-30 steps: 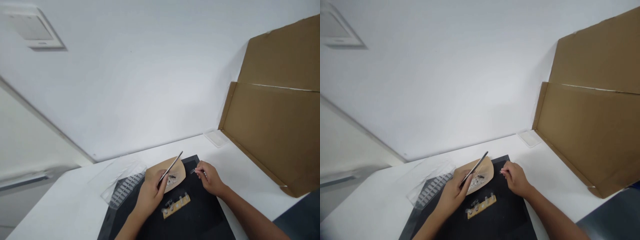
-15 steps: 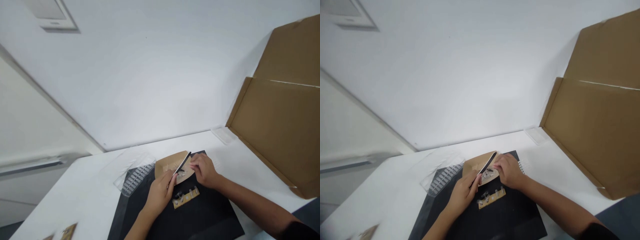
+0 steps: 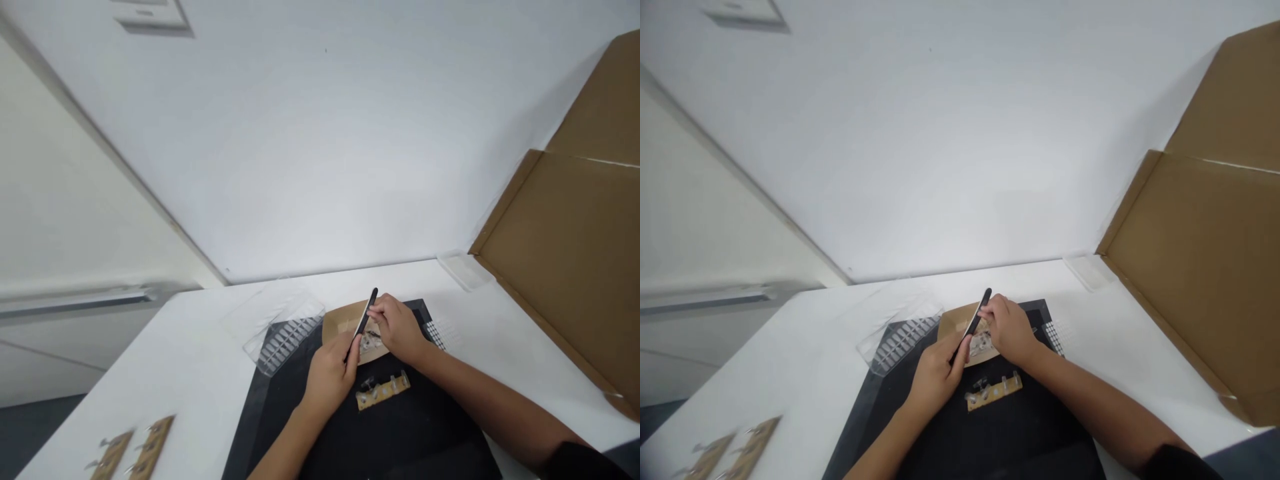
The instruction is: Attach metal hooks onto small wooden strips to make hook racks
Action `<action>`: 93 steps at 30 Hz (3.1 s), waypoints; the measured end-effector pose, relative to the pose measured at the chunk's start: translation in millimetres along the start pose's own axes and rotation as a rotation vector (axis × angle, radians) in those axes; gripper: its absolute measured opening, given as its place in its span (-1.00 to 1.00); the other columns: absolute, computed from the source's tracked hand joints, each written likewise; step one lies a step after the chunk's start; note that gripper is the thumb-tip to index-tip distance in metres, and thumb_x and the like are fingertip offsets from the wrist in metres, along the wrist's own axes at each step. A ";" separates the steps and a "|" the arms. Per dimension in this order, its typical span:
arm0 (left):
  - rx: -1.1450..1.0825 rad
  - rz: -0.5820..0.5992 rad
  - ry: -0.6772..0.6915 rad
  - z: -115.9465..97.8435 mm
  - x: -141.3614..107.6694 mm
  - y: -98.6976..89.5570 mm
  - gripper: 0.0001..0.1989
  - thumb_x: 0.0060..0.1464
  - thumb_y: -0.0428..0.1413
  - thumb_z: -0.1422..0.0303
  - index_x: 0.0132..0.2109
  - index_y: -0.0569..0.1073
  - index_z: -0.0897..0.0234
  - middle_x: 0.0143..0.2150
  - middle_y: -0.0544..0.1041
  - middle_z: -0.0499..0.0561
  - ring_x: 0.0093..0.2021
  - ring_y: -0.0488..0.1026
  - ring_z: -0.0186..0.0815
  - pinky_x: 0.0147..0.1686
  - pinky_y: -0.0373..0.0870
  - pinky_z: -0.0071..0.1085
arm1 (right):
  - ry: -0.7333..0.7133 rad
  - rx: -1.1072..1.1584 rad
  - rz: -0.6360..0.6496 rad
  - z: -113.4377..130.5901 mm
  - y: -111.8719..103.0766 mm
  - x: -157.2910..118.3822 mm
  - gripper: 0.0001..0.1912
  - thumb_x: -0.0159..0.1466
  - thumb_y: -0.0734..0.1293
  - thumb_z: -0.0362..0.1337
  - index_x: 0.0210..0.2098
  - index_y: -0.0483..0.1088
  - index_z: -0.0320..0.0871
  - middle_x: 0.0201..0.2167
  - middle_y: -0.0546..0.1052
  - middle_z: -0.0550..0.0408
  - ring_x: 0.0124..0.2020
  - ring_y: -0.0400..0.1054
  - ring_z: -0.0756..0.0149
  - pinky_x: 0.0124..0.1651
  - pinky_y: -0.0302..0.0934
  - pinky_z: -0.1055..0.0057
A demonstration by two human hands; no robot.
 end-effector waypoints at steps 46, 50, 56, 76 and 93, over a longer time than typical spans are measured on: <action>0.116 -0.058 -0.010 -6.4 -0.6 -2.0 -0.69 0.47 -0.03 0.35 -0.16 0.58 0.29 -0.40 0.60 0.04 -0.44 0.55 -0.29 -0.38 0.40 -0.42 | 0.029 -0.029 0.149 7.0 12.6 -1.9 -0.83 0.48 0.23 -0.30 -0.28 0.31 -0.10 -0.36 0.60 0.07 -0.35 0.43 0.21 -0.08 0.09 0.21; 0.111 -0.060 -0.004 -6.6 -1.4 -2.4 -0.72 0.48 -0.02 0.35 -0.11 0.58 0.31 -0.35 0.63 0.07 -0.39 0.58 -0.28 -0.33 0.43 -0.42 | 0.018 -0.011 0.149 7.8 11.1 -1.3 -0.84 0.48 0.24 -0.31 -0.28 0.30 -0.09 -0.36 0.58 0.10 -0.32 0.45 0.22 -0.07 0.08 0.23; 0.114 -0.068 0.001 -7.7 -1.2 -4.4 -0.71 0.48 -0.02 0.35 -0.12 0.58 0.30 -0.36 0.62 0.07 -0.39 0.58 -0.28 -0.33 0.44 -0.42 | 0.055 0.001 0.093 4.8 5.0 1.9 -0.83 0.49 0.23 -0.32 -0.29 0.27 -0.10 -0.37 0.57 0.12 -0.35 0.45 0.23 -0.08 0.06 0.22; 0.135 -0.028 0.026 -2.4 -1.0 1.8 -0.70 0.47 -0.03 0.35 -0.18 0.56 0.29 -0.36 0.62 0.06 -0.40 0.58 -0.28 -0.36 0.43 -0.43 | 0.011 0.010 0.238 11.0 10.2 4.2 -0.81 0.46 0.29 -0.32 -0.32 0.30 -0.10 -0.37 0.59 0.13 -0.35 0.44 0.24 -0.08 0.10 0.24; 0.498 0.049 -0.620 38.5 -120.8 -87.2 -0.63 0.47 -0.08 0.12 0.17 0.47 0.17 -0.24 0.71 0.06 -0.44 0.63 -0.11 -0.49 0.41 -0.36 | 0.222 0.098 0.464 -37.4 -60.7 -116.0 -0.89 0.49 0.25 -0.38 -0.08 0.38 -0.08 -0.19 0.52 0.02 -0.21 0.44 0.19 -0.15 0.34 0.27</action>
Point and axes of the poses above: each hand's wrist, its own x-axis towards the middle knuckle, its own y-axis out of the palm, z = x × y, the point moved 8 cm from there along x, towards the middle knuckle
